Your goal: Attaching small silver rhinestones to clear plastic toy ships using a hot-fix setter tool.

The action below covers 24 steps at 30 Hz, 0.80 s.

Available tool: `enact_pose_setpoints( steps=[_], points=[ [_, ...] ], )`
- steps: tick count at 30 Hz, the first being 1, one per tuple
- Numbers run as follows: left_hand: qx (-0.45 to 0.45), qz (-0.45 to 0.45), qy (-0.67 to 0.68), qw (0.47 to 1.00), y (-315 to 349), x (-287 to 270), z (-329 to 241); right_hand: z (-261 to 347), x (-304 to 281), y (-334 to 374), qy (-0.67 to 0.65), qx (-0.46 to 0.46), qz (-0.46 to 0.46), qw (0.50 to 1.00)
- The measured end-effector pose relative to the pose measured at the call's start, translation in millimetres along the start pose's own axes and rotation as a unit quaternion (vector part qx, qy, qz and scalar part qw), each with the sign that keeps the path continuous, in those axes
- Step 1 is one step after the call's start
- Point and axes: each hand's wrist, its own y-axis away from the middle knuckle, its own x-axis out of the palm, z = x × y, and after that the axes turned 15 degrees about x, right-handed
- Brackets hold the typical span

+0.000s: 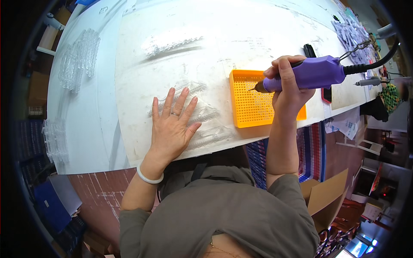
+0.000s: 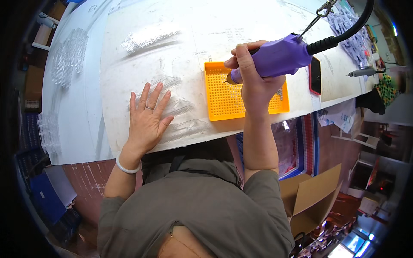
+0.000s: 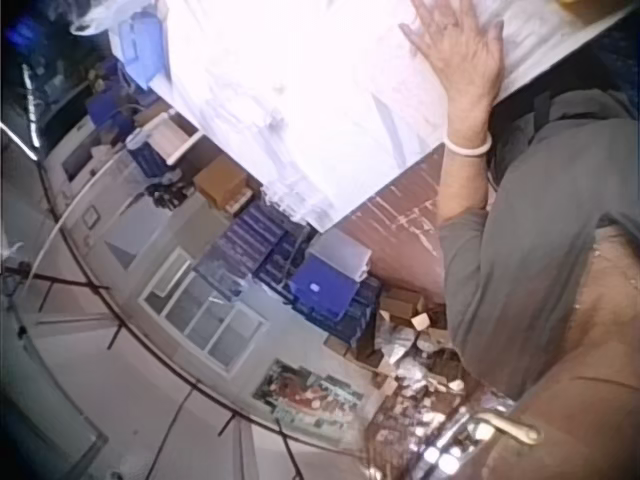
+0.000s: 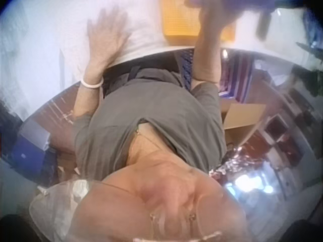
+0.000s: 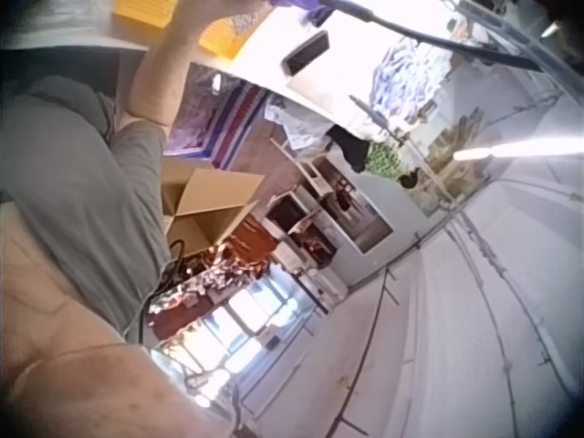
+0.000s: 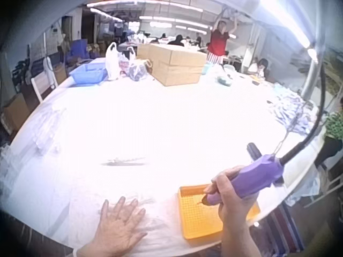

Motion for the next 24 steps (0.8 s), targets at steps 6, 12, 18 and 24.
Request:
enact_pose_setpoints(
  steps=[6,12,18,24],
  points=[
    [0.028,0.004,0.023,0.999,-3.0,-5.8,6.0,-3.9,1.7,-0.7,0.002,0.016,-0.004,1.000],
    [0.008,-0.021,-0.004,1.000,7.0,-7.5,-6.3,-6.6,4.0,-0.7,0.017,0.003,-0.002,1.000],
    [-0.017,-0.065,-0.022,0.998,4.8,2.3,-8.9,-4.3,6.7,0.8,0.029,0.008,0.001,1.000],
    [-0.001,-0.082,-0.044,0.996,1.3,9.2,-7.0,-7.8,8.3,-1.1,0.048,0.003,0.037,0.998]
  ],
)
